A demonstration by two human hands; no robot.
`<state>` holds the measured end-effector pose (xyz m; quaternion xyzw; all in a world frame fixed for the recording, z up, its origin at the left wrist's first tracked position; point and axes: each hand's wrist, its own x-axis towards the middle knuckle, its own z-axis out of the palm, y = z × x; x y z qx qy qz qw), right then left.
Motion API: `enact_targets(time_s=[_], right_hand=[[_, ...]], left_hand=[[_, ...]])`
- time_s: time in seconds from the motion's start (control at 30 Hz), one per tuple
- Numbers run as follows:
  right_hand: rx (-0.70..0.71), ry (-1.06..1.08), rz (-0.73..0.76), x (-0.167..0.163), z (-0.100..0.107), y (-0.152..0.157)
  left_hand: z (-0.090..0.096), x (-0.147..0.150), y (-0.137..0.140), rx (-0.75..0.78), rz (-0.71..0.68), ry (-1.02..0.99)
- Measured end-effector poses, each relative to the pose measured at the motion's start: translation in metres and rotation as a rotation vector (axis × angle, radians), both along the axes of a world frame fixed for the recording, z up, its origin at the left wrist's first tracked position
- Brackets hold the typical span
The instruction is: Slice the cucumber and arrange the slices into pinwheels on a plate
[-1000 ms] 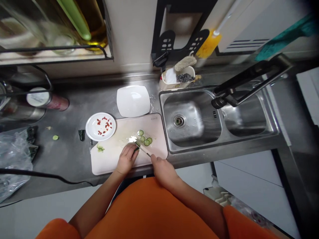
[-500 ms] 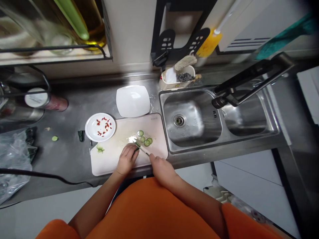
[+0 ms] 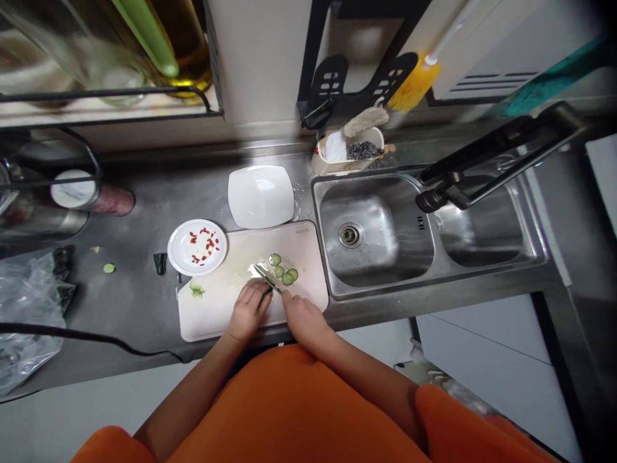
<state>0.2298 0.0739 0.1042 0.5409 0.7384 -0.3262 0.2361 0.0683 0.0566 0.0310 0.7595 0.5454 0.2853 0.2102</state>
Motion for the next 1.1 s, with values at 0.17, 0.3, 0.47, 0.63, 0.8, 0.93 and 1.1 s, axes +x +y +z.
enact_targets(time_s=[0.17,0.3,0.47,0.63,0.8,0.93,1.1], right_hand=[[0.026,0.0,0.002,-0.006,-0.01,0.001],[0.032,-0.005,-0.002,-0.001,-0.009,0.003],[0.023,-0.001,-0.013,0.012,0.002,0.004],[-0.016,-0.034,-0.004,0.023,0.017,-0.006],[-0.051,-0.02,-0.038,0.025,0.029,-0.015],[-0.094,-0.026,-0.048,0.025,0.035,-0.015],[-0.094,-0.026,-0.057,0.025,0.035,-0.016]], left_hand=[[-0.001,0.0,0.0,-0.007,0.001,-0.002],[-0.001,0.0,-0.001,-0.009,0.007,-0.001],[-0.003,-0.001,-0.002,-0.01,0.009,0.002],[-0.006,-0.002,-0.004,-0.005,0.021,0.005],[-0.007,-0.002,-0.005,0.009,0.035,0.014],[-0.006,-0.002,-0.005,0.036,0.036,0.032],[-0.004,0.0,-0.004,0.05,0.032,0.031]])
